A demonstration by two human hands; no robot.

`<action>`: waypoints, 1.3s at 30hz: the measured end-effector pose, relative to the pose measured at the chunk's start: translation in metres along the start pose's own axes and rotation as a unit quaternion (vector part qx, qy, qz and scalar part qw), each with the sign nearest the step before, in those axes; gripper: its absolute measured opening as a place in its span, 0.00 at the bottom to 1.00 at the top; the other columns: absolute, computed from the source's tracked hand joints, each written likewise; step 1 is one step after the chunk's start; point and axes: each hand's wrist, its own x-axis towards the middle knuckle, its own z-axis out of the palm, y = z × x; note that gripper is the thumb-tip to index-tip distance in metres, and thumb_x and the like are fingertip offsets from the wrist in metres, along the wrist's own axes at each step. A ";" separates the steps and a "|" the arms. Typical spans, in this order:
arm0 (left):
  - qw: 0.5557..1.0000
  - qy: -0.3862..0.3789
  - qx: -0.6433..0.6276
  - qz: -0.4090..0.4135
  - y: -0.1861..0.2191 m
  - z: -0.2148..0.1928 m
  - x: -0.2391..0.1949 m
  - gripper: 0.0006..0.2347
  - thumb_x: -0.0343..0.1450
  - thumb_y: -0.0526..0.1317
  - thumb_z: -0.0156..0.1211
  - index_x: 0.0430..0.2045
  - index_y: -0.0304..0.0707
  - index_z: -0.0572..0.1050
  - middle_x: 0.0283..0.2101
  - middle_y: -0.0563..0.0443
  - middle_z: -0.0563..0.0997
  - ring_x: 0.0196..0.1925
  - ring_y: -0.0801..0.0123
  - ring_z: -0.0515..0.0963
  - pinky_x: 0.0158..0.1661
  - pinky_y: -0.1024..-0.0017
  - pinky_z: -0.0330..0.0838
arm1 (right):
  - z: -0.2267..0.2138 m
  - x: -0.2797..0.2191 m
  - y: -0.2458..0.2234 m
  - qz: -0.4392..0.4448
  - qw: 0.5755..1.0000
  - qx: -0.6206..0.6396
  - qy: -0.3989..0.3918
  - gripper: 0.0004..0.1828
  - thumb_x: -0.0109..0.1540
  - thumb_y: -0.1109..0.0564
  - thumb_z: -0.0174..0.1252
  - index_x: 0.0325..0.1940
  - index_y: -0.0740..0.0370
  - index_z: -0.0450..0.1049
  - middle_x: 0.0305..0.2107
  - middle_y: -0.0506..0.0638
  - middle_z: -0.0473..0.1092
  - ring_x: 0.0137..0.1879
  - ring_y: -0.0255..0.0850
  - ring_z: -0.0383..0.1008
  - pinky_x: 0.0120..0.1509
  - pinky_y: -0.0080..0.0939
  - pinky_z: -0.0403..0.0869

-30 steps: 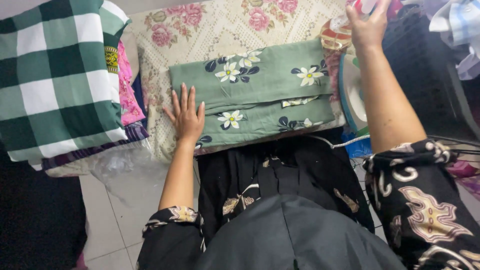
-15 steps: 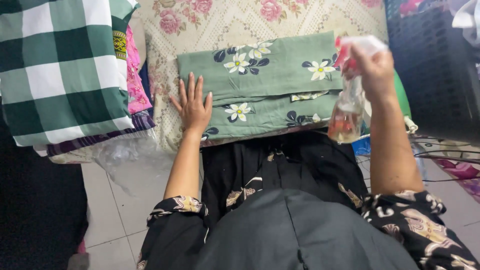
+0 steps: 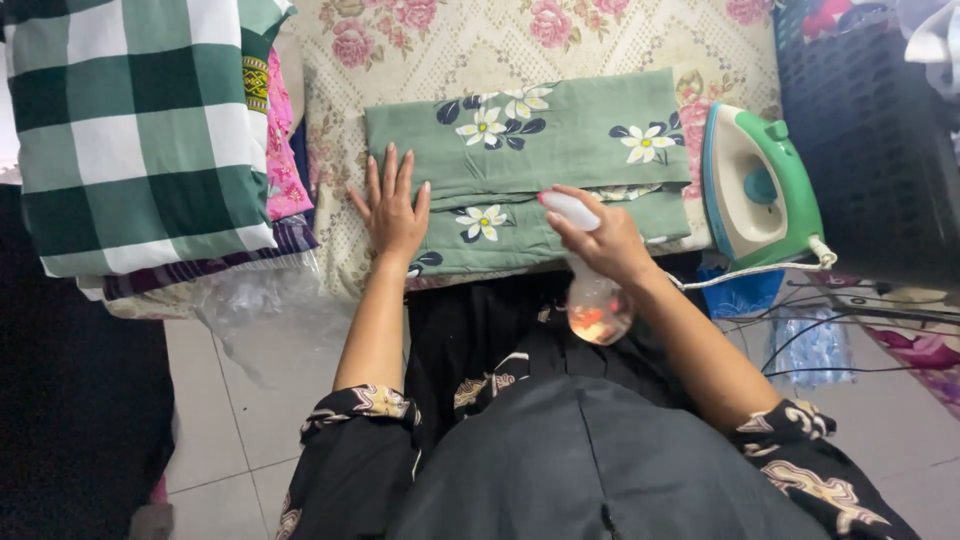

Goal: The person is ironing a green floral garment on a patterned surface, using a spray bottle and a steam iron, and then folding it.

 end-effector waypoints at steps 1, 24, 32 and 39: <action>1.000 -0.001 -0.003 0.001 0.000 0.000 0.000 0.22 0.82 0.52 0.47 0.73 0.58 0.59 0.79 0.57 0.48 0.80 0.55 0.42 0.67 0.32 0.23 | 0.005 0.005 -0.007 -0.042 0.999 0.005 -0.013 0.25 0.65 0.39 0.61 0.66 0.40 0.73 0.19 0.52 0.76 0.35 0.55 0.81 0.46 0.49 0.76; 1.000 -0.009 0.008 -0.003 0.003 0.000 0.000 0.22 0.81 0.53 0.44 0.73 0.58 0.58 0.79 0.56 0.48 0.80 0.53 0.42 0.66 0.29 0.25 | -0.026 0.001 0.050 -0.024 0.993 -0.115 -0.019 0.29 0.63 0.34 0.60 0.66 0.41 0.71 0.45 0.54 0.79 0.47 0.63 0.78 0.53 0.62 0.75; 1.000 -0.007 0.021 0.006 0.001 0.000 -0.002 0.23 0.81 0.52 0.46 0.73 0.55 0.59 0.79 0.54 0.49 0.79 0.51 0.44 0.66 0.30 0.25 | -0.056 -0.019 0.059 0.085 0.985 -0.153 -0.008 0.33 0.59 0.30 0.62 0.67 0.33 0.72 0.32 0.66 0.78 0.43 0.65 0.79 0.52 0.61 0.75; 1.000 -0.005 0.008 0.012 0.002 -0.001 -0.002 0.23 0.81 0.51 0.47 0.73 0.55 0.59 0.79 0.55 0.48 0.79 0.51 0.43 0.66 0.30 0.25 | -0.096 -0.011 0.096 0.155 0.968 -0.162 0.112 0.32 0.61 0.25 0.64 0.61 0.41 0.78 0.33 0.63 0.78 0.43 0.63 0.79 0.50 0.59 0.75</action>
